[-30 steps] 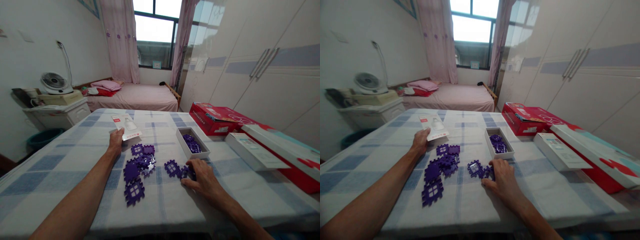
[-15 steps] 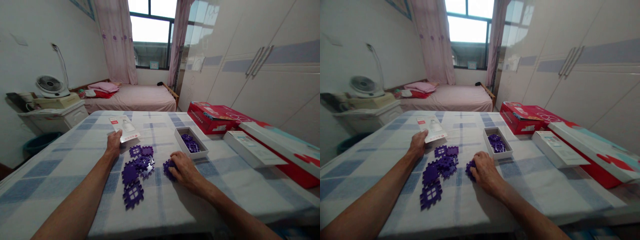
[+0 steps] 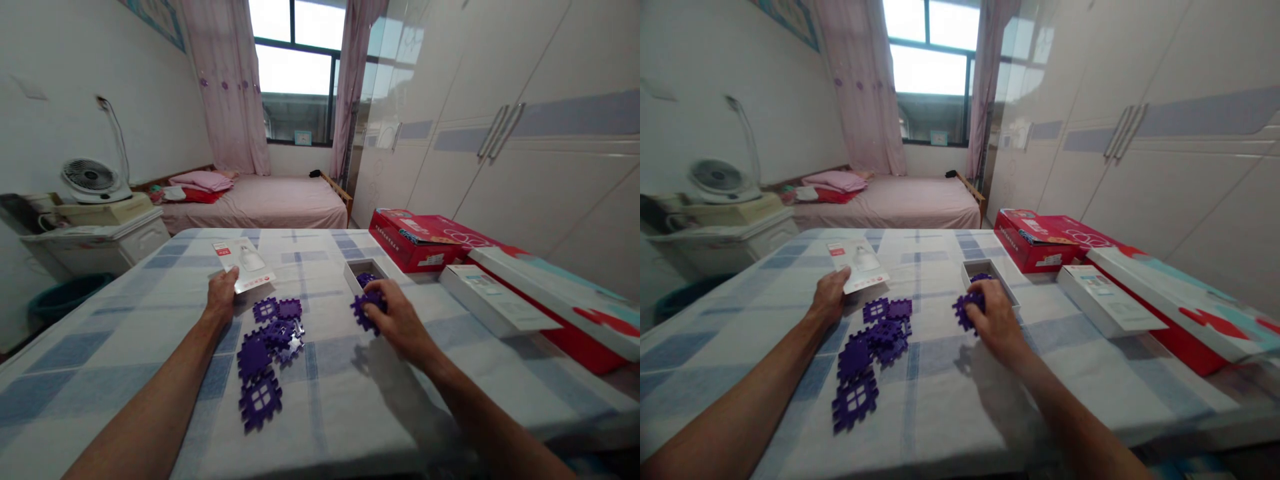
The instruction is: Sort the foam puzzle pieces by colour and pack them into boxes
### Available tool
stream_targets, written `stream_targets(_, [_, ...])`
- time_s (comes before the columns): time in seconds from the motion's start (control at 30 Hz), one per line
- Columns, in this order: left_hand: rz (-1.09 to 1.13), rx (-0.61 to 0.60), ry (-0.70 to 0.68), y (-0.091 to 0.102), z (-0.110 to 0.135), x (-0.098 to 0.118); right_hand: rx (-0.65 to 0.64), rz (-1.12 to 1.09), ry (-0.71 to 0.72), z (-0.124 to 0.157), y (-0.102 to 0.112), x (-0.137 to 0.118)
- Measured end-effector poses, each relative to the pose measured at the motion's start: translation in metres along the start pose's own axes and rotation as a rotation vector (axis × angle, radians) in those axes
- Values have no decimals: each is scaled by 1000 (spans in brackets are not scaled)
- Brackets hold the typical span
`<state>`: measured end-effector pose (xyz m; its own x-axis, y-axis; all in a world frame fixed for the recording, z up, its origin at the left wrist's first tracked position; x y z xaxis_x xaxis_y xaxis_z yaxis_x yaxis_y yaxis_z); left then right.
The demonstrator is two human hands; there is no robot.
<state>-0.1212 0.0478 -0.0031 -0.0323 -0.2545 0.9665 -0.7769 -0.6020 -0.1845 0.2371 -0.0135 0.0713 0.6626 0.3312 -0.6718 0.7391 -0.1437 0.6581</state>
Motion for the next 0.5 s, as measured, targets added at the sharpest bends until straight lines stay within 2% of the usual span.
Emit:
stream_targets(0.07, [-4,6,1,1,-1,-2,146,45,-60,-24,20,13])
stream_targets(0.1, [-8,11,0,1,-2,-2,178,73,-86,-35,26,20])
stream_targets(0.2, [-23,19,2,2,-2,-2,98,133,-141,-58,26,39])
stream_targets(0.3, [-15,10,11,1,0,-1,-8,176,-118,-64,18,50])
stream_targets(0.43, [6,2,14,0,0,0,84,215,-158,-62,24,57])
stream_targets(0.5, [0,1,8,1,-1,-1,118,169,-184,-60,30,52])
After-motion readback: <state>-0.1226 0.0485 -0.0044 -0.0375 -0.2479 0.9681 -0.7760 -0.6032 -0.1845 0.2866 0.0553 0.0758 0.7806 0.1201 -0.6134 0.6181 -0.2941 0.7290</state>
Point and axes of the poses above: each hand's wrist, its own z-axis away from the middle knuckle, its own y-axis out of the back of the hand, x = y × z, the point moved 4 cm from there along -z, towards the middle knuckle, and after that the axes turned 8 degrees about -y, right-handed, at the moved point
